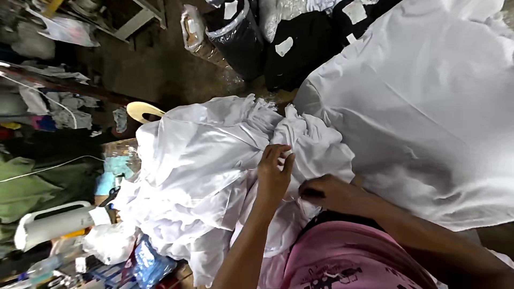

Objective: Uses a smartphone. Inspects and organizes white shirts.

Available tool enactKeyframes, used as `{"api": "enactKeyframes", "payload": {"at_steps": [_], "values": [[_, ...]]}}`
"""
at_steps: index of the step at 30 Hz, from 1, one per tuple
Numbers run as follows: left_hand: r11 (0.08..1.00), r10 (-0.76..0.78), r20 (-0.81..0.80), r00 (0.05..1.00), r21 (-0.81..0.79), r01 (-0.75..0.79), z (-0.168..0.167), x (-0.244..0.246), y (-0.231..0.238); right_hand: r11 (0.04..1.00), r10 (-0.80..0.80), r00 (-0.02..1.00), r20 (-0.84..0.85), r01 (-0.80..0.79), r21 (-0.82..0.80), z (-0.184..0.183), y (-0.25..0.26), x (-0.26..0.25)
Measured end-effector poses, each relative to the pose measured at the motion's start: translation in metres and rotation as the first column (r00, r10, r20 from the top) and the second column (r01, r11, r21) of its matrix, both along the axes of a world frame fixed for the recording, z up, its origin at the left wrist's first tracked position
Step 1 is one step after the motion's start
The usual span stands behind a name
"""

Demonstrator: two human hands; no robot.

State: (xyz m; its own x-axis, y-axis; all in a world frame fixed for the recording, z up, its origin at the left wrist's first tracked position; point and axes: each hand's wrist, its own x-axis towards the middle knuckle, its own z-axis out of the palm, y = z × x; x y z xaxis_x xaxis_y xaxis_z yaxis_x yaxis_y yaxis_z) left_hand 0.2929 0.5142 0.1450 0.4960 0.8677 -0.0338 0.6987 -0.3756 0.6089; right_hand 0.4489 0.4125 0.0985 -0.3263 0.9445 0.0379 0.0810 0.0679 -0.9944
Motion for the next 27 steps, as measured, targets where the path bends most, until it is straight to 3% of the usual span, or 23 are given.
{"api": "enactKeyframes", "payload": {"at_steps": [3, 5, 6, 8, 9, 11, 12, 14, 15, 16, 17, 18, 19, 20, 22, 24, 26, 27], "values": [[0.993, -0.093, -0.039, 0.995, 0.072, 0.095, -0.015, 0.026, 0.004, 0.880, -0.465, 0.885, -0.030, 0.458, -0.128, -0.010, 0.011, 0.027], [0.992, -0.114, -0.080, 0.990, 0.054, 0.119, -0.021, 0.040, 0.005, 0.772, -0.602, 0.795, 0.075, 0.603, -0.200, -0.030, 0.026, 0.046], [0.993, -0.122, -0.119, 0.985, -0.003, 0.122, -0.022, 0.044, 0.004, 0.766, -0.587, 0.800, 0.127, 0.599, -0.234, -0.045, 0.033, 0.056], [0.957, -0.180, -0.217, 0.960, -0.264, 0.119, -0.016, 0.045, 0.000, 0.822, -0.428, 0.890, 0.159, 0.456, -0.341, -0.091, 0.041, 0.072], [0.888, -0.240, -0.243, 0.940, -0.445, 0.112, -0.011, 0.043, -0.004, 0.831, -0.325, 0.936, 0.132, 0.350, -0.433, -0.109, 0.041, 0.077], [0.658, -0.301, -0.142, 0.943, -0.747, 0.097, -0.008, 0.034, -0.020, 0.821, -0.244, 0.966, 0.086, 0.253, -0.512, -0.123, 0.037, 0.079], [0.548, -0.230, -0.061, 0.971, -0.833, 0.078, -0.011, 0.028, -0.032, 0.815, -0.279, 0.959, 0.056, 0.267, -0.515, -0.112, 0.032, 0.077], [0.377, 0.070, 0.046, 0.996, -0.926, 0.017, -0.019, 0.019, -0.054, 0.829, -0.328, 0.944, -0.043, 0.266, -0.492, -0.064, 0.019, 0.065], [0.320, 0.293, 0.084, 0.952, -0.947, -0.014, -0.021, 0.015, -0.063, 0.891, -0.264, 0.954, -0.144, 0.184, -0.414, -0.037, 0.010, 0.057], [0.278, 0.524, 0.100, 0.846, -0.959, -0.059, -0.013, 0.013, -0.071, 0.960, -0.123, 0.957, -0.264, 0.048, -0.275, -0.013, 0.002, 0.048], [0.274, 0.696, 0.118, 0.709, -0.955, -0.110, 0.000, 0.007, -0.073, 0.993, 0.050, 0.934, -0.353, -0.083, -0.080, 0.002, -0.002, 0.041], [0.333, 0.781, 0.172, 0.601, -0.928, -0.168, 0.017, -0.007, -0.070, 0.981, 0.191, 0.893, -0.407, -0.166, 0.096, 0.011, -0.001, 0.039], [0.434, 0.826, 0.266, 0.497, -0.863, -0.260, 0.035, -0.032, -0.061, 0.967, 0.249, 0.853, -0.460, -0.193, 0.166, 0.014, 0.002, 0.042], [0.528, 0.830, 0.409, 0.379, -0.797, -0.294, 0.048, -0.069, -0.045, 0.976, 0.215, 0.837, -0.503, -0.173, 0.129, 0.013, 0.006, 0.051], [0.637, 0.771, 0.584, 0.255, -0.690, -0.344, 0.075, -0.145, 0.007, 0.991, -0.077, 0.873, -0.482, 0.012, -0.136, -0.001, 0.019, 0.078], [0.679, 0.709, 0.686, 0.165, -0.600, -0.423, 0.104, -0.209, 0.032, 0.899, -0.391, 0.883, -0.262, 0.304, -0.316, -0.032, 0.042, 0.095], [0.649, 0.621, 0.773, 0.130, -0.414, -0.639, 0.127, -0.222, 0.029, 0.757, -0.547, 0.837, -0.006, 0.491, -0.432, -0.078, 0.065, 0.099], [0.582, 0.596, 0.791, 0.139, -0.307, -0.753, 0.133, -0.211, 0.024, 0.685, -0.579, 0.813, 0.068, 0.529, -0.500, -0.106, 0.072, 0.097]]}}
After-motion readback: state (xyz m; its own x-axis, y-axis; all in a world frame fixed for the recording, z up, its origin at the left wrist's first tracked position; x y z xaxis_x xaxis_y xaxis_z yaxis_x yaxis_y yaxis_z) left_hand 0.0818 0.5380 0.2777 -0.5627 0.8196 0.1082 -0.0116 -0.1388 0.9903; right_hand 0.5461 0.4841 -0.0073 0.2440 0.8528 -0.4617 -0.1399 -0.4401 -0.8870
